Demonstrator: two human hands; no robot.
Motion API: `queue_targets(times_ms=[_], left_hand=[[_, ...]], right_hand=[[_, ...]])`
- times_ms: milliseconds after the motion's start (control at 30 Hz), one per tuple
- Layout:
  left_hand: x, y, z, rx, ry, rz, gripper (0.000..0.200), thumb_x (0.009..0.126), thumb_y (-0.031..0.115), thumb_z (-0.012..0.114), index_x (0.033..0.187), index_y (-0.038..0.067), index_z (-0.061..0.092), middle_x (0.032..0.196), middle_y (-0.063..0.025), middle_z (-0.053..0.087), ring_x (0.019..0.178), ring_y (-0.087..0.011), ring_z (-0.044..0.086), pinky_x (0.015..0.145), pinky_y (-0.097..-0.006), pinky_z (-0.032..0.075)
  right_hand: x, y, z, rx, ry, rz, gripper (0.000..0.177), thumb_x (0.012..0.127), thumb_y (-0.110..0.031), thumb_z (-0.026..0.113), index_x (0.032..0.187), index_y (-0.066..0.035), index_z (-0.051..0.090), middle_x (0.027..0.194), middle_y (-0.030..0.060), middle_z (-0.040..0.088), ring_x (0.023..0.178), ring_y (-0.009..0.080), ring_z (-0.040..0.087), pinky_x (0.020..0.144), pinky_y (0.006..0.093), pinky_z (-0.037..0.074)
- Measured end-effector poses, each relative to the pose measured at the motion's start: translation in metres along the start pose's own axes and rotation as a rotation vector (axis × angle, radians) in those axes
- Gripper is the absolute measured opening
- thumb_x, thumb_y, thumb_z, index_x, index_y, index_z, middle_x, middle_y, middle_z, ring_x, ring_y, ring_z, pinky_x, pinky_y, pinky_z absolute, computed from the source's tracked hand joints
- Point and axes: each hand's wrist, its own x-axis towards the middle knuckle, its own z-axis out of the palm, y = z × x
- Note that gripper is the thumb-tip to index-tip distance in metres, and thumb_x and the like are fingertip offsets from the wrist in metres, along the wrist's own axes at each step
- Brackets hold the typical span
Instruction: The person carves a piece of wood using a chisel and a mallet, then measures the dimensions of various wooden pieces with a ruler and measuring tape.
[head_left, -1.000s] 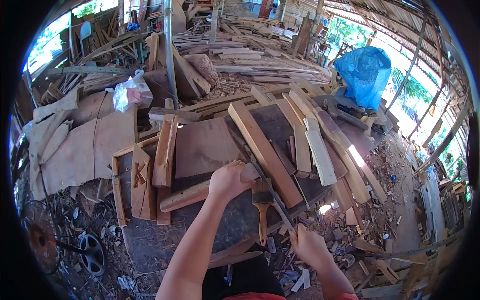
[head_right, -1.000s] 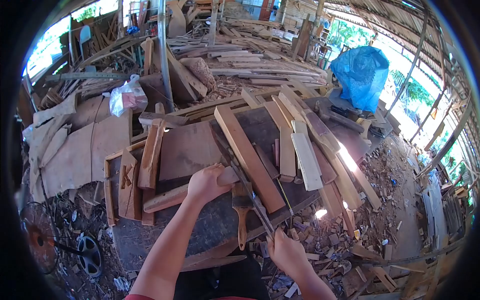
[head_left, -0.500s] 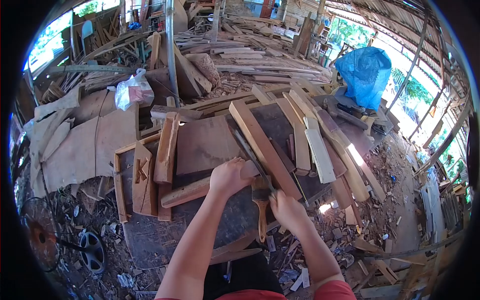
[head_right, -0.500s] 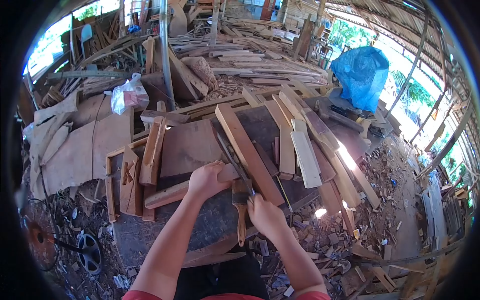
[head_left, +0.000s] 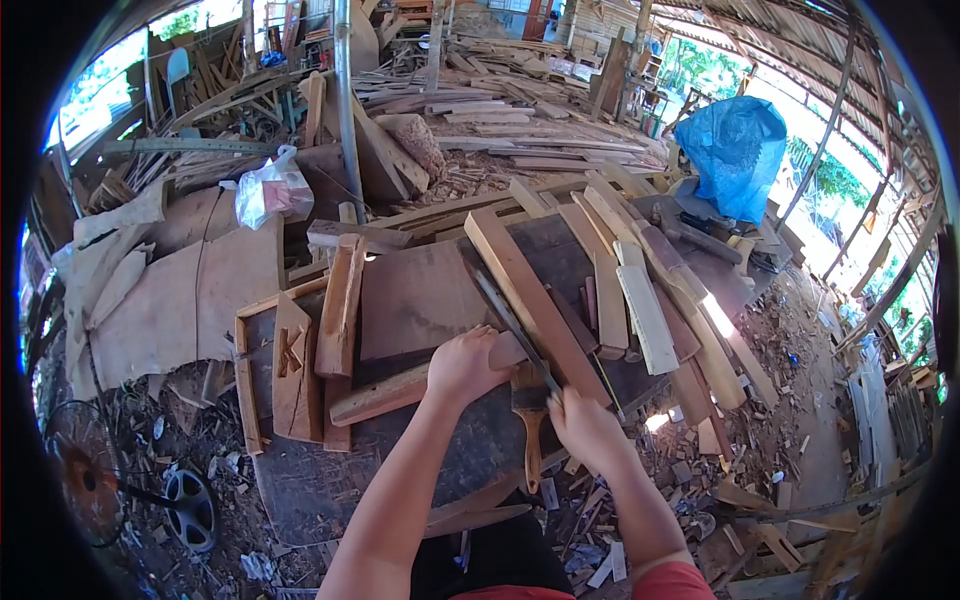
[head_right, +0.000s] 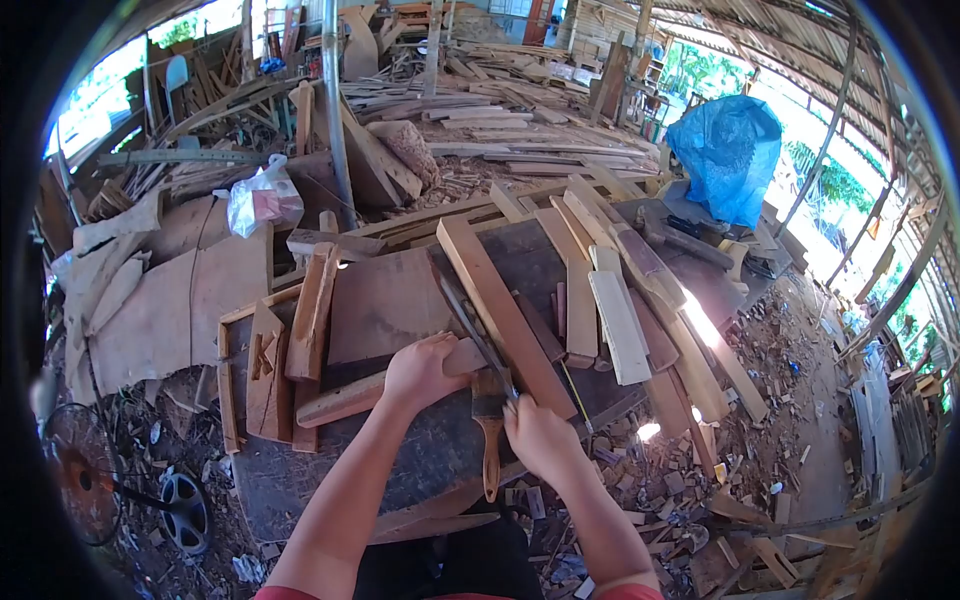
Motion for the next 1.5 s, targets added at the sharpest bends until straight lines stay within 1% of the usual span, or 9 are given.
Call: queue_targets(times_ms=[200,433,600,700,933,1000,1233,1367,1500], left_hand=[[-0.001,0.005,-0.002,0.008,0.071,0.008,0.05,0.063,0.036,0.071,0.099,0.002,0.061,0.11,-0.0137,0.06,0.1,-0.0266,0.058,0.086,-0.0341,0.047],[0.001,0.001,0.0,-0.017,0.072,0.016,0.05,0.063,0.036,0.071,0.1,0.002,0.062,0.112,-0.0141,0.059,0.1,-0.0265,0.058,0.086,-0.0343,0.047],[0.0,0.001,-0.001,-0.052,0.02,-0.02,0.055,0.063,0.035,0.072,0.107,0.003,0.061,0.117,-0.0127,0.057,0.104,-0.0275,0.056,0.088,-0.0343,0.045],[0.0,0.0,-0.001,-0.037,0.01,-0.014,0.056,0.063,0.035,0.072,0.107,0.003,0.06,0.116,-0.0134,0.057,0.104,-0.028,0.055,0.088,-0.0346,0.045],[0.0,0.001,0.001,-0.015,0.026,-0.019,0.055,0.063,0.035,0.071,0.107,0.004,0.061,0.116,-0.0135,0.057,0.104,-0.0273,0.055,0.088,-0.0343,0.045],[0.0,0.0,0.002,-0.002,0.079,0.012,0.05,0.062,0.037,0.072,0.098,0.003,0.062,0.111,-0.0142,0.059,0.098,-0.0277,0.059,0.084,-0.0344,0.047],[0.0,-0.003,0.005,-0.002,0.081,0.041,0.049,0.063,0.037,0.071,0.097,0.003,0.062,0.112,-0.0143,0.059,0.099,-0.0277,0.058,0.084,-0.0345,0.048],[0.001,0.001,-0.001,-0.036,-0.003,-0.035,0.054,0.064,0.037,0.071,0.106,0.003,0.061,0.116,-0.0134,0.057,0.106,-0.0266,0.055,0.089,-0.0338,0.044],[0.0,0.002,-0.006,-0.042,-0.034,-0.031,0.057,0.064,0.038,0.071,0.107,0.002,0.06,0.117,-0.0138,0.056,0.106,-0.0265,0.055,0.089,-0.0341,0.044]], right_hand=[[0.047,-0.018,0.01,-0.024,0.033,-0.054,0.035,0.092,-0.033,0.036,0.092,-0.001,0.05,0.084,0.0231,0.062,0.083,0.0407,0.059,0.073,0.0498,0.047],[-0.033,0.019,0.004,-0.039,-0.04,0.021,0.029,0.09,-0.03,0.041,0.091,-0.001,0.045,0.07,0.0251,0.059,0.071,0.0451,0.057,0.065,0.0526,0.044],[-0.08,0.037,-0.003,-0.067,-0.072,0.081,0.027,0.089,-0.029,0.043,0.087,-0.001,0.045,0.066,0.0234,0.059,0.067,0.0429,0.059,0.064,0.0516,0.046],[-0.066,0.033,-0.002,-0.094,-0.047,0.037,0.029,0.089,-0.029,0.043,0.089,0.0,0.045,0.07,0.026,0.058,0.07,0.0461,0.056,0.063,0.0532,0.044],[0.033,-0.013,0.003,-0.045,0.001,-0.023,0.031,0.091,-0.03,0.039,0.093,-0.001,0.049,0.082,0.024,0.061,0.083,0.0406,0.059,0.071,0.0499,0.047],[0.043,-0.017,0.006,-0.039,0.005,-0.031,0.031,0.091,-0.03,0.038,0.095,-0.001,0.049,0.086,0.0239,0.061,0.084,0.0405,0.059,0.073,0.0495,0.046],[-0.032,0.018,0.004,-0.084,-0.053,0.036,0.03,0.091,-0.03,0.039,0.092,-0.001,0.048,0.071,0.0247,0.06,0.073,0.0435,0.059,0.069,0.0513,0.047],[-0.088,0.042,0.0,-0.078,-0.071,0.063,0.031,0.09,-0.031,0.042,0.09,0.0,0.044,0.072,0.0261,0.058,0.072,0.0453,0.057,0.065,0.0529,0.044],[-0.079,0.031,-0.008,-0.07,-0.102,0.12,0.03,0.09,-0.03,0.042,0.089,0.0,0.045,0.071,0.0261,0.058,0.072,0.0452,0.057,0.064,0.0528,0.043]])
